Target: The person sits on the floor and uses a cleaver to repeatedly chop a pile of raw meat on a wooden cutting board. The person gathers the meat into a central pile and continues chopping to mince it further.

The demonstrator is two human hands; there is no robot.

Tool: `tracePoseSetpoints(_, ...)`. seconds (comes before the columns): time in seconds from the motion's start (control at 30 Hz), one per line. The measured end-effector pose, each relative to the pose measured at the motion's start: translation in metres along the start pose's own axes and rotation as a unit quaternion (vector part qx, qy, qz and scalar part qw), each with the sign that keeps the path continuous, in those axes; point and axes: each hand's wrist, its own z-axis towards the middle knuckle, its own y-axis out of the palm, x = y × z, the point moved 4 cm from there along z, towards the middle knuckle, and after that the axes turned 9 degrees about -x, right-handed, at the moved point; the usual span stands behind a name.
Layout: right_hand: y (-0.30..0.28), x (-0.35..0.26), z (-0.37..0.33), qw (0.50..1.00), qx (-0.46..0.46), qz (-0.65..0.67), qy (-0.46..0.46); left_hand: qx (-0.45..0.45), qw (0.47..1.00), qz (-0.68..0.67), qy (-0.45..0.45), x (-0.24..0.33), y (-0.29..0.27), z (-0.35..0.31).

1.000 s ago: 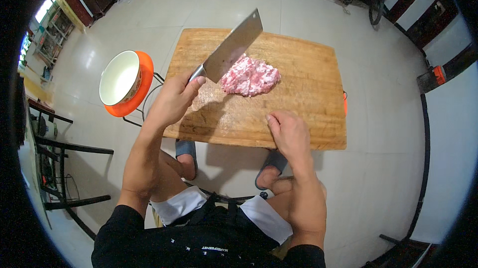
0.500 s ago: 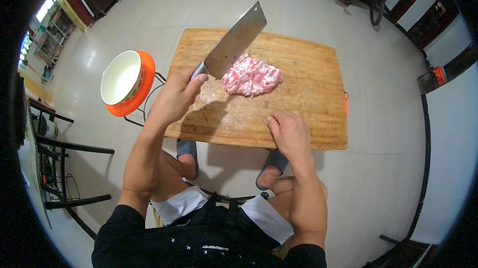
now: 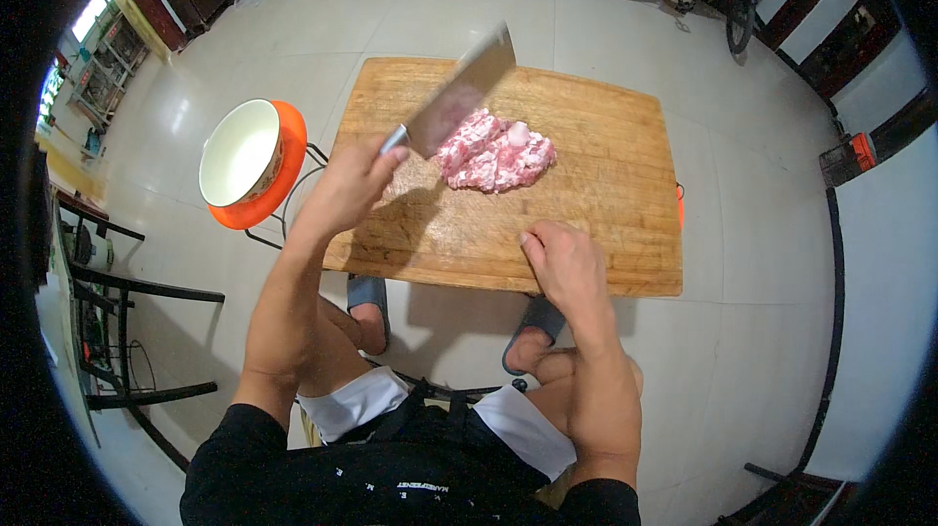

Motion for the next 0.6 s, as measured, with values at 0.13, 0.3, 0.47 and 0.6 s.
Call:
tracePoseSetpoints(0.13,0.003,0.001,0.002,1.000,-0.004,-0.016,-0.003,-0.063,0.995,0.039,-0.061,-0.004,0.005,0.004)
tracePoseSetpoints(0.3,0.001,-0.001,-0.002,1.000,0.013,-0.001,-0.011,0.019,0.998,-0.038,-0.044,0.010,-0.011,-0.005)
tracePoseSetpoints(0.47,0.001,-0.003,0.001,1.000,-0.004,-0.009,-0.005,-0.022,0.996,0.090,-0.004,-0.005,0.012,0.002)
tracePoseSetpoints(0.6,0.000,-0.002,-0.001,1.000,0.002,0.006,-0.009,-0.009,1.000,0.020,0.013,-0.001,0.005,0.001)
